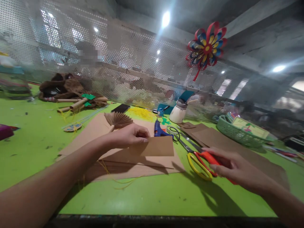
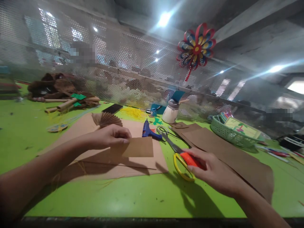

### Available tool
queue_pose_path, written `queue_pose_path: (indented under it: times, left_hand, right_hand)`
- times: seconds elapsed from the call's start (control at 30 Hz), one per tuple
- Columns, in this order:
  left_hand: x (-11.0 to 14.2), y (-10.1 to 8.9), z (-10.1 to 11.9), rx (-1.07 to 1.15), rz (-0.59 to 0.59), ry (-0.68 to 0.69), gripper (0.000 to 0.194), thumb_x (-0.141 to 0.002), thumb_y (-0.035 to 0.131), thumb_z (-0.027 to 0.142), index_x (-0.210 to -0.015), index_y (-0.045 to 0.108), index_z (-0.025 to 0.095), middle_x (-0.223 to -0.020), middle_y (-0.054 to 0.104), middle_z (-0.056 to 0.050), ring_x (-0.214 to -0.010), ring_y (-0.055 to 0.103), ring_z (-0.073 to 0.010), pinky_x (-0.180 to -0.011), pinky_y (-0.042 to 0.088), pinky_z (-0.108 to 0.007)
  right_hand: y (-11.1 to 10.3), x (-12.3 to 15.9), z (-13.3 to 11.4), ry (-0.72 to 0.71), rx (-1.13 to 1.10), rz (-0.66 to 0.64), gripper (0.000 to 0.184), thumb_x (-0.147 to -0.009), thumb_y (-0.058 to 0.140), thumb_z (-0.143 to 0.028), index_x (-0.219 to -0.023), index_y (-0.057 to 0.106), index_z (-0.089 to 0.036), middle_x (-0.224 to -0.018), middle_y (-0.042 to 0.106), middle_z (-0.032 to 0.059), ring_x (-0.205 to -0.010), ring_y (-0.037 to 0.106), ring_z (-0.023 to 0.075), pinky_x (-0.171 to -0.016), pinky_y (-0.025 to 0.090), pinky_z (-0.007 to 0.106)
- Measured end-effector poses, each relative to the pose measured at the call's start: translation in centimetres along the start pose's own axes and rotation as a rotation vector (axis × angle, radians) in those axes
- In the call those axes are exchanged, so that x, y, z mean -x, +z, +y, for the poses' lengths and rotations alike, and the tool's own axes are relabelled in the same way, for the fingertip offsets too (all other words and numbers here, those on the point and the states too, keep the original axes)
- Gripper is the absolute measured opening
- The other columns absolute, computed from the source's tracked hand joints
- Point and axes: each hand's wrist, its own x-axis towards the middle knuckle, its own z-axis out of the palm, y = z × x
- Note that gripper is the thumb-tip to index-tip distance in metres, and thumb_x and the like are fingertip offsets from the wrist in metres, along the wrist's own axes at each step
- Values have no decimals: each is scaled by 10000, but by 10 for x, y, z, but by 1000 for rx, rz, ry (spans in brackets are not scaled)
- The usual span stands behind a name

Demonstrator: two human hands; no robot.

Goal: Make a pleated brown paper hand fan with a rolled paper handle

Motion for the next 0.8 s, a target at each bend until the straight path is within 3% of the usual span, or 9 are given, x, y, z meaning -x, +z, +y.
queue_pose_path:
  times: [0.1, 0.23, 0.37, 0.8]
  left_hand:
    - [0, -2, -1, 107, -29, -19, 296, -790, 598, 423, -817, 643, 131, -730, 605, -15, -671, 530, -127, -591, 404, -225]
    - [1, -4, -1, 167, -59, -14, 338, -787, 610, 460, -815, 645, 125, -718, 598, -15, -665, 526, -125, -583, 400, -222]
    - [2, -5, -2, 158, -61, -4, 325, -775, 627, 451, -814, 656, 130, -733, 599, -14, -690, 522, -126, -608, 407, -222]
    - [1, -5, -3, 143, -55, 8, 306, -768, 626, 443, -804, 661, 141, -744, 608, -18, -721, 522, -139, -644, 407, -239]
  right_hand:
    - [3, 12, -27, 1, -51, -86, 439, -840, 603, -497, -1166, 692, -217, -1142, 683, 120, -869, 661, 224, -694, 537, 292]
    - [1, 20, -32, 52, -108, -256, 456, -938, 432, -535, -1071, 686, -180, -676, 651, 42, -486, 494, 96, -421, 369, 186]
    - [1, 25, -28, 57, -156, -300, 460, -970, 362, -530, -986, 656, -176, -579, 585, -1, -438, 415, 73, -417, 334, 174]
    - [9, 23, -31, 56, -250, -352, 447, -984, 363, -503, -973, 663, -172, -539, 532, -27, -458, 441, 71, -427, 338, 152]
